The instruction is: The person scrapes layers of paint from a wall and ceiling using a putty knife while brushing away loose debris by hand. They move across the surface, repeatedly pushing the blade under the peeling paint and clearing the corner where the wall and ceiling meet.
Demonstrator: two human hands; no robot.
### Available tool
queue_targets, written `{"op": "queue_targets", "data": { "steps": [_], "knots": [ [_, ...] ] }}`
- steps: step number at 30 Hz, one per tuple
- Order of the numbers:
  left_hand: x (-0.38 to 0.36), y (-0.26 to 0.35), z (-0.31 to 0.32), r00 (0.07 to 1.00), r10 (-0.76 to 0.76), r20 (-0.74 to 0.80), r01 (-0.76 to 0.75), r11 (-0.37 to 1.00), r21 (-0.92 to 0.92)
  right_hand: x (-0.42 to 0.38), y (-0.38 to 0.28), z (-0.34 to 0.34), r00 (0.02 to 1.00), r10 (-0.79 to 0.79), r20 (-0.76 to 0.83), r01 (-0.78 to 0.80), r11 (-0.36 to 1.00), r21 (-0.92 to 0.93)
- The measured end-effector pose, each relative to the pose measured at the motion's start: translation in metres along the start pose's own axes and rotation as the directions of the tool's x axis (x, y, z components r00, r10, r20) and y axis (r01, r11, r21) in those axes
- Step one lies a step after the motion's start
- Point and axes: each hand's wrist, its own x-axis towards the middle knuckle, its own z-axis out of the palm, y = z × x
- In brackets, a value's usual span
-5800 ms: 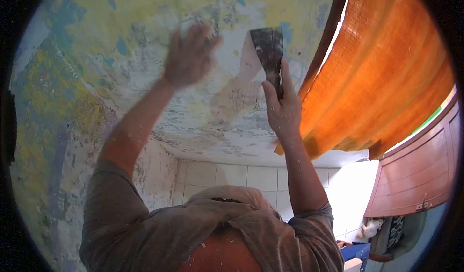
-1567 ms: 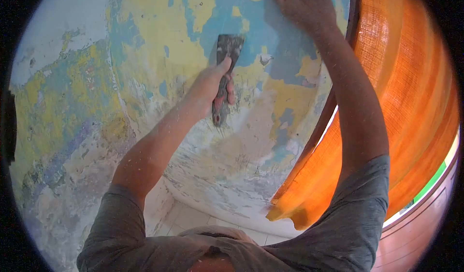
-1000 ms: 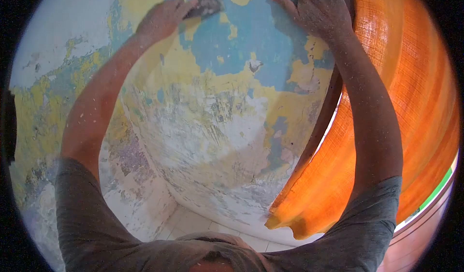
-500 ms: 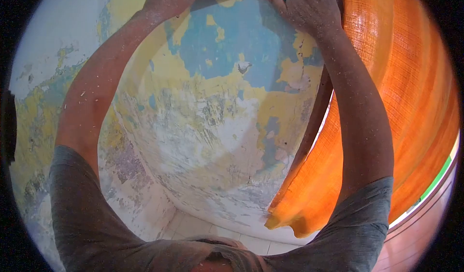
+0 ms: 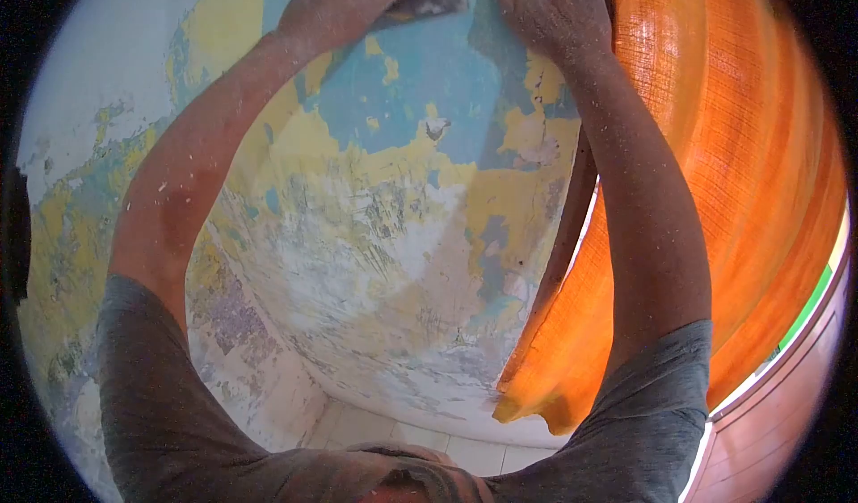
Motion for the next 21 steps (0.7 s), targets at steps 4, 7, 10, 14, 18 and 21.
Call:
{"op": "queue_targets", "data": {
  "steps": [4, 7, 10, 14, 18, 21],
  "knots": [
    [0.001, -0.008, 0.02, 1.0, -0.024, 0.012, 0.024, 0.999, -0.021, 0.003, 0.011, 0.012, 0.999, -0.026, -0.031, 0.027, 0.999, 0.021],
    [0.006, -0.044, 0.025, 0.99, -0.136, -0.028, 0.135, 0.991, -0.023, 0.002, 0.012, 0.013, 1.0, -0.01, -0.029, 0.011, 1.0, 0.023],
    [0.004, -0.05, 0.019, 0.993, -0.121, -0.011, 0.121, 0.993, 0.001, 0.001, 0.009, 0.009, 0.999, -0.003, -0.035, 0.004, 0.999, 0.042],
    [0.001, -0.021, -0.015, 0.965, -0.061, 0.256, 0.078, 0.995, -0.055, 0.002, 0.013, 0.013, 0.999, -0.014, -0.031, 0.015, 1.0, 0.026],
    [0.013, -0.106, 0.092, 0.867, 0.335, -0.369, -0.305, 0.942, 0.139, 0.003, 0.01, 0.01, 1.0, -0.008, -0.019, 0.008, 1.0, 0.03],
    [0.01, -0.096, 0.074, 0.937, 0.241, -0.253, -0.211, 0.968, 0.139, 0.001, 0.003, -0.004, 1.0, 0.024, 0.01, -0.024, 0.997, 0.068]
  ]
}}
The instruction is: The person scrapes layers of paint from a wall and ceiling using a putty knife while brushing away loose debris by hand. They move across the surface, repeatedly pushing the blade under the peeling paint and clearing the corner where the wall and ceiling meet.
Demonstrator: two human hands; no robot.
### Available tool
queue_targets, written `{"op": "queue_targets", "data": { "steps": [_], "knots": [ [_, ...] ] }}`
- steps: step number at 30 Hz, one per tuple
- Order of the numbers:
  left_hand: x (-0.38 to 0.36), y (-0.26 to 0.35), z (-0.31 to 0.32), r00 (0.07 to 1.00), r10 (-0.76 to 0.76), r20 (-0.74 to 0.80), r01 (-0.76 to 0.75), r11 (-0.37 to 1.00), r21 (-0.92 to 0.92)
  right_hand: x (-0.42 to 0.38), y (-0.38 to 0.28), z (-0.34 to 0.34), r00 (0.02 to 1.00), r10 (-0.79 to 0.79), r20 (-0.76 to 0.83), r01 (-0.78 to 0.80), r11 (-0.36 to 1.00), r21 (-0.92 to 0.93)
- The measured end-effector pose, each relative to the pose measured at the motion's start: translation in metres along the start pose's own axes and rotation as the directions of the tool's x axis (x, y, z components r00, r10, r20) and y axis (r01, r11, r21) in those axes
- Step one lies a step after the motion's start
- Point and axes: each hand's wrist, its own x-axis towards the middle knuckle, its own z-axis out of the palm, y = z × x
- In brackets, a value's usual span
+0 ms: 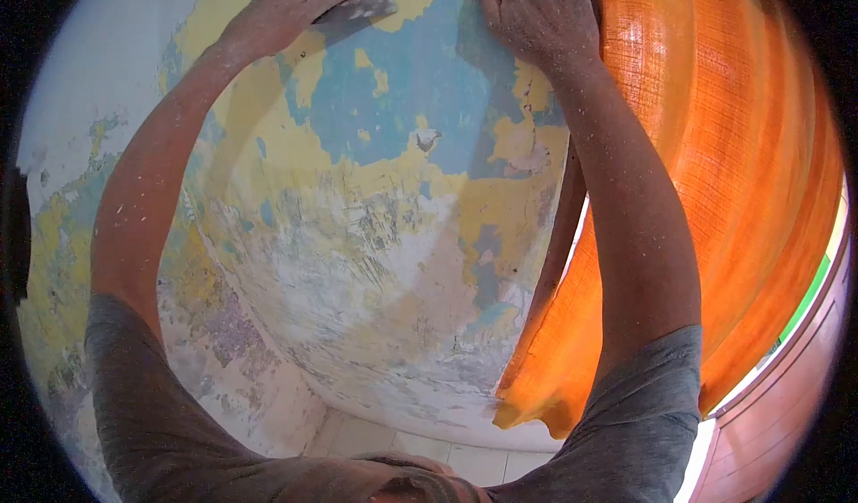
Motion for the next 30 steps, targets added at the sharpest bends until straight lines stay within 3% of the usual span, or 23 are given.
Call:
{"op": "queue_targets", "data": {
  "steps": [1, 2, 6, 9, 11, 12, 14, 17, 20, 24, 27, 29, 30],
  "knots": [
    [0.014, 0.024, -0.037, 0.97, -0.139, 0.201, 0.153, 0.986, -0.059, 0.0, -0.004, -0.004, 1.0, 0.016, 0.024, -0.017, 1.0, 0.021],
    [0.025, 0.042, -0.063, 0.881, -0.253, 0.399, 0.311, 0.946, -0.087, 0.0, -0.001, 0.001, 1.0, 0.015, 0.026, -0.016, 1.0, 0.021],
    [0.034, 0.058, -0.084, 0.866, -0.286, 0.411, 0.351, 0.932, -0.092, 0.002, 0.008, 0.012, 0.999, -0.031, -0.008, 0.031, 0.999, -0.03],
    [0.011, 0.035, -0.052, 0.87, -0.251, 0.424, 0.32, 0.942, -0.098, 0.003, 0.007, 0.01, 1.0, -0.02, 0.0, 0.02, 1.0, -0.017],
    [0.003, 0.005, 0.017, 0.997, -0.066, 0.033, 0.066, 0.998, 0.005, 0.003, 0.003, 0.006, 1.0, -0.015, 0.004, 0.015, 1.0, -0.011],
    [0.01, 0.017, -0.004, 0.997, -0.066, 0.033, 0.066, 0.998, 0.002, 0.002, -0.001, 0.002, 1.0, -0.006, 0.004, 0.006, 1.0, -0.008],
    [0.039, 0.057, -0.082, 0.862, -0.3, 0.409, 0.378, 0.917, -0.124, 0.0, -0.002, 0.002, 1.0, 0.006, 0.01, -0.006, 1.0, -0.007],
    [0.053, 0.069, -0.116, 0.833, -0.271, 0.483, 0.4, 0.897, -0.187, 0.001, 0.001, 0.005, 1.0, -0.012, 0.001, 0.012, 1.0, -0.016],
    [0.041, 0.059, -0.081, 0.899, -0.244, 0.364, 0.29, 0.954, -0.077, 0.001, -0.004, -0.003, 1.0, -0.002, 0.023, 0.002, 1.0, -0.006],
    [0.042, 0.055, -0.063, 0.934, -0.247, 0.259, 0.269, 0.962, -0.053, 0.002, 0.007, 0.013, 1.0, -0.015, -0.016, 0.014, 0.999, -0.049],
    [0.069, 0.072, -0.105, 0.92, -0.259, 0.294, 0.317, 0.933, -0.17, 0.004, 0.005, 0.012, 0.999, -0.02, -0.025, 0.019, 0.999, -0.05],
    [0.074, 0.08, -0.127, 0.837, -0.337, 0.43, 0.526, 0.711, -0.466, 0.005, 0.005, 0.01, 1.0, 0.005, -0.009, -0.005, 0.999, -0.034],
    [0.071, 0.083, -0.13, 0.839, -0.336, 0.429, 0.525, 0.709, -0.471, 0.006, 0.009, 0.013, 1.0, -0.012, -0.011, 0.011, 0.999, -0.039]
  ]
}}
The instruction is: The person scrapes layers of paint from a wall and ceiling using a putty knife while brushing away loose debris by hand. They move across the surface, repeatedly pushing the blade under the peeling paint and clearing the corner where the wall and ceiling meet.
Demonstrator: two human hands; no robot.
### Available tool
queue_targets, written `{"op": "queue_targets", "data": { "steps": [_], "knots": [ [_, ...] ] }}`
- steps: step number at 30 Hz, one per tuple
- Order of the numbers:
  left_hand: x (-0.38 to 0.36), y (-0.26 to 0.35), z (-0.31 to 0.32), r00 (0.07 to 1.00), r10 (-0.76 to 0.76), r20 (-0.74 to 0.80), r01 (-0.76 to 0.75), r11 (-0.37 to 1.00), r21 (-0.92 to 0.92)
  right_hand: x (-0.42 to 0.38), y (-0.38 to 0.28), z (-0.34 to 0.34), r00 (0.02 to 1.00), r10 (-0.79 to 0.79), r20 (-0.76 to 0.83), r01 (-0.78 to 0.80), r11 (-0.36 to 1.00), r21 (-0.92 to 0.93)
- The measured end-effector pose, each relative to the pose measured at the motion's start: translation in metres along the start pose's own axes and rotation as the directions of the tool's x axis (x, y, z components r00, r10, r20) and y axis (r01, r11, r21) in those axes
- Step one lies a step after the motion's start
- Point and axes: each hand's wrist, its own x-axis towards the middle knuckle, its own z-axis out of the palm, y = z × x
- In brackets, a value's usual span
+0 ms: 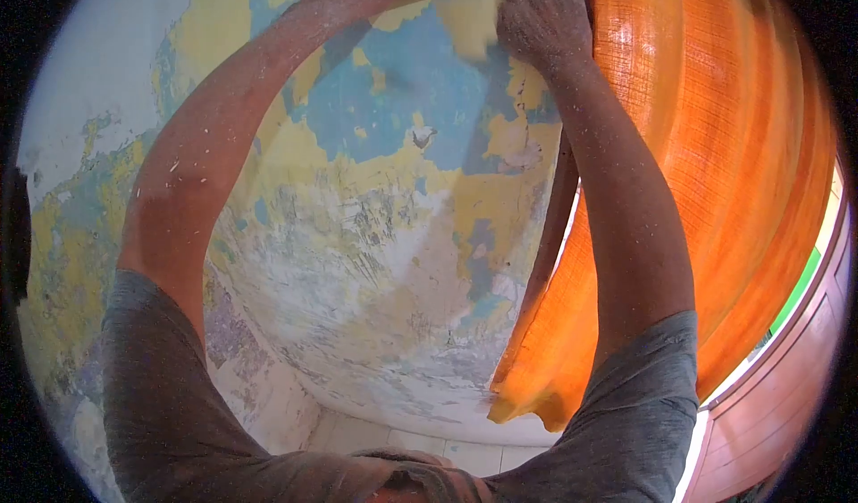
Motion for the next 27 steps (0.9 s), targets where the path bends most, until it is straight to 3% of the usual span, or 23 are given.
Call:
{"op": "queue_targets", "data": {
  "steps": [3, 5, 8, 11, 15, 18, 20, 21, 23, 27],
  "knots": [
    [-0.002, -0.017, 0.015, 1.0, 0.014, 0.021, -0.014, 1.0, -0.01, -0.003, 0.008, 0.007, 1.0, -0.024, -0.018, 0.024, 1.0, 0.009],
    [0.01, -0.072, 0.069, 0.922, 0.317, -0.22, -0.228, 0.908, 0.351, -0.003, 0.006, 0.006, 0.999, -0.03, -0.034, 0.031, 0.999, 0.027],
    [-0.007, -0.126, 0.089, 0.865, 0.431, -0.258, -0.313, 0.864, 0.394, -0.003, -0.001, -0.004, 1.0, 0.005, 0.004, -0.005, 1.0, 0.025],
    [-0.017, -0.155, 0.086, 0.869, 0.448, -0.212, -0.315, 0.83, 0.461, -0.003, -0.002, -0.003, 1.0, 0.007, 0.014, -0.007, 1.0, -0.013],
    [0.011, -0.144, 0.076, 0.862, 0.451, -0.233, -0.304, 0.826, 0.475, -0.003, 0.002, 0.001, 1.0, -0.003, -0.011, 0.004, 0.999, 0.054],
    [0.032, -0.112, 0.061, 0.869, 0.413, -0.272, -0.309, 0.883, 0.354, -0.005, -0.007, -0.011, 1.0, 0.018, 0.005, -0.019, 0.997, 0.069],
    [-0.009, -0.059, 0.019, 0.996, 0.055, -0.069, -0.035, 0.966, 0.257, -0.003, -0.007, -0.012, 0.999, 0.029, 0.021, -0.031, 0.995, 0.096],
    [-0.008, -0.073, 0.025, 0.996, 0.051, -0.071, -0.031, 0.965, 0.26, -0.003, -0.002, -0.004, 1.0, 0.013, 0.007, -0.013, 0.997, 0.078],
    [-0.003, -0.113, 0.046, 0.946, 0.298, -0.13, -0.243, 0.913, 0.327, -0.003, -0.001, -0.003, 1.0, 0.003, -0.014, -0.002, 0.998, 0.062],
    [0.008, -0.113, 0.054, 0.952, 0.249, -0.179, -0.193, 0.94, 0.28, -0.003, -0.003, -0.009, 1.0, 0.031, 0.007, -0.031, 0.998, 0.057]
  ]
}}
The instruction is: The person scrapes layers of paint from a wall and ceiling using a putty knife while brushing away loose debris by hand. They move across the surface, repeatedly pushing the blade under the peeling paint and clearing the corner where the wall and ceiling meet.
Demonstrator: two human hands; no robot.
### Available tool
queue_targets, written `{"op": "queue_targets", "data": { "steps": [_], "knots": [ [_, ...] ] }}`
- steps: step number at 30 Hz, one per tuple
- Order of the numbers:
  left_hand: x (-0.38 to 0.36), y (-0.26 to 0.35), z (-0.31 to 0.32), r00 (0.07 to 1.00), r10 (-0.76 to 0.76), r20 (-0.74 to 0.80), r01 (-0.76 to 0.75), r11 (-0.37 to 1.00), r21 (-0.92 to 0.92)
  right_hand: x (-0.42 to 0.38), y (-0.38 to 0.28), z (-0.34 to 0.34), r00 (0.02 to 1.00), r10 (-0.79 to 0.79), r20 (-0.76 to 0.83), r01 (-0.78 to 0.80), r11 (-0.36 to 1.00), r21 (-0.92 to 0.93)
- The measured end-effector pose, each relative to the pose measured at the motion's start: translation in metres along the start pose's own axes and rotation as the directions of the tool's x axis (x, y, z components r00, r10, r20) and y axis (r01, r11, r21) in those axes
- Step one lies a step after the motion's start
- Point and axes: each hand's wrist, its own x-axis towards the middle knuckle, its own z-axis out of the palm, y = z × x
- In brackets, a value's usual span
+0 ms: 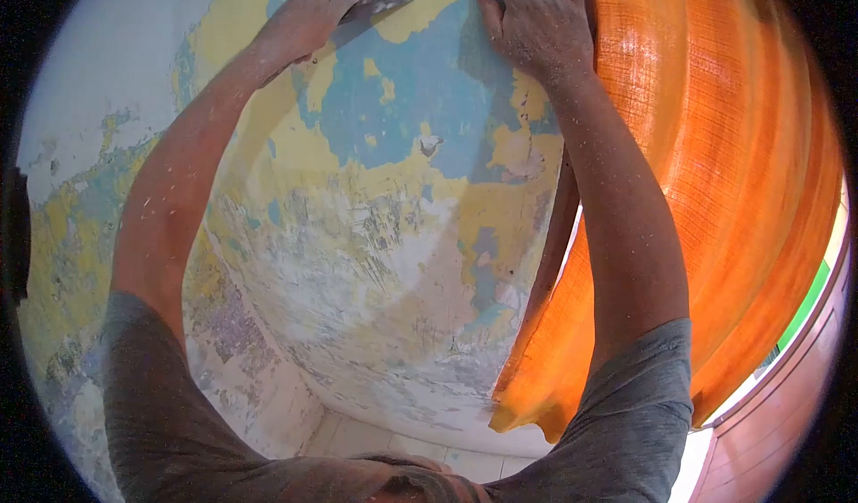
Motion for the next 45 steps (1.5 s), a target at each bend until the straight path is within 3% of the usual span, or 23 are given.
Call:
{"op": "queue_targets", "data": {
  "steps": [3, 5, 6, 8, 12, 15, 17, 18, 20, 21, 23, 24, 25, 26, 30, 32, 33, 36, 37, 38, 39, 41, 45],
  "knots": [
    [0.023, 0.004, 0.002, 0.985, 0.061, -0.164, -0.076, 0.993, -0.087, 0.0, 0.006, 0.008, 1.0, -0.023, -0.005, 0.023, 1.0, -0.011],
    [0.028, 0.035, -0.029, 0.988, -0.136, 0.071, 0.128, 0.986, 0.111, 0.0, 0.008, 0.01, 0.998, -0.051, -0.025, 0.052, 0.999, 0.004],
    [0.023, 0.03, -0.028, 0.987, -0.143, 0.074, 0.134, 0.984, 0.116, 0.0, 0.008, 0.011, 0.998, -0.054, -0.032, 0.054, 0.999, -0.005],
    [0.015, 0.016, -0.025, 0.971, -0.182, 0.155, 0.217, 0.945, -0.244, 0.0, 0.008, 0.009, 0.997, -0.051, -0.05, 0.05, 0.999, -0.011],
    [0.022, 0.025, -0.027, 0.975, -0.173, 0.14, 0.189, 0.976, -0.11, -0.002, 0.0, -0.007, 1.0, -0.011, 0.002, 0.011, 1.0, 0.024],
    [0.049, 0.049, -0.035, 0.998, -0.061, 0.02, 0.061, 0.998, 0.036, -0.001, 0.007, 0.004, 0.999, -0.039, -0.021, 0.04, 0.998, 0.049],
    [0.047, 0.095, -0.08, 0.904, -0.371, 0.211, 0.414, 0.884, -0.218, -0.001, 0.01, 0.007, 0.997, -0.061, -0.044, 0.062, 0.998, 0.033],
    [0.05, 0.087, -0.064, 0.902, -0.374, 0.217, 0.418, 0.882, -0.218, -0.002, 0.008, 0.003, 0.998, -0.054, -0.025, 0.055, 0.998, 0.03],
    [0.056, 0.06, -0.019, 0.98, -0.17, -0.102, 0.187, 0.964, 0.187, -0.003, 0.005, -0.002, 0.999, -0.047, -0.002, 0.047, 0.998, 0.034],
    [0.047, 0.061, -0.026, 0.981, -0.17, -0.098, 0.186, 0.964, 0.188, -0.003, 0.003, -0.004, 0.999, -0.043, -0.004, 0.043, 0.998, 0.041],
    [0.022, 0.073, -0.048, 0.916, -0.374, 0.143, 0.4, 0.88, -0.255, -0.005, 0.004, -0.003, 0.999, -0.034, 0.006, 0.034, 0.998, 0.048],
    [0.014, 0.069, -0.043, 0.917, -0.37, 0.151, 0.398, 0.88, -0.259, -0.004, 0.006, 0.001, 0.999, -0.041, -0.013, 0.042, 0.999, 0.03],
    [0.003, 0.062, -0.035, 0.963, -0.233, 0.134, 0.23, 0.973, 0.038, -0.004, 0.006, 0.003, 0.998, -0.048, -0.031, 0.049, 0.999, 0.012],
    [-0.007, 0.055, -0.027, 0.984, -0.087, 0.159, 0.03, 0.944, 0.329, -0.006, 0.006, 0.005, 0.999, -0.044, -0.022, 0.045, 0.999, 0.01],
    [-0.03, 0.032, -0.012, 0.995, -0.042, 0.095, 0.027, 0.988, 0.151, -0.002, 0.006, 0.006, 0.999, -0.038, -0.028, 0.038, 0.999, -0.015],
    [-0.03, 0.033, -0.026, 0.945, -0.158, 0.285, 0.006, 0.883, 0.469, -0.006, 0.005, 0.009, 0.999, -0.034, 0.004, 0.034, 0.998, -0.045],
    [-0.032, 0.028, -0.019, 0.944, -0.156, 0.292, 0.004, 0.887, 0.462, -0.008, 0.006, 0.011, 0.998, -0.052, -0.036, 0.05, 0.997, -0.058],
    [-0.03, 0.004, 0.003, 0.991, -0.044, 0.128, -0.018, 0.894, 0.447, -0.004, 0.015, 0.023, 0.982, -0.128, -0.142, 0.113, 0.987, -0.112],
    [-0.03, -0.001, 0.019, 0.985, -0.001, -0.17, 0.045, 0.966, 0.255, -0.001, 0.021, 0.029, 0.962, -0.188, -0.198, 0.158, 0.975, -0.156],
    [-0.023, -0.009, 0.023, 0.881, -0.009, -0.474, 0.041, 0.998, 0.057, -0.001, 0.023, 0.033, 0.957, -0.191, -0.218, 0.16, 0.975, -0.152],
    [-0.021, -0.011, 0.02, 0.862, -0.007, -0.507, 0.051, 0.996, 0.072, 0.002, 0.021, 0.031, 0.946, -0.206, -0.252, 0.166, 0.971, -0.172],
    [-0.026, -0.001, 0.014, 0.922, -0.099, -0.373, 0.134, 0.988, 0.07, -0.002, 0.017, 0.028, 0.971, -0.143, -0.191, 0.112, 0.98, -0.166],
    [-0.026, 0.004, 0.006, 0.942, -0.132, -0.307, 0.17, 0.98, 0.102, -0.002, 0.018, 0.03, 0.964, -0.145, -0.223, 0.123, 0.986, -0.11]
  ]
}}
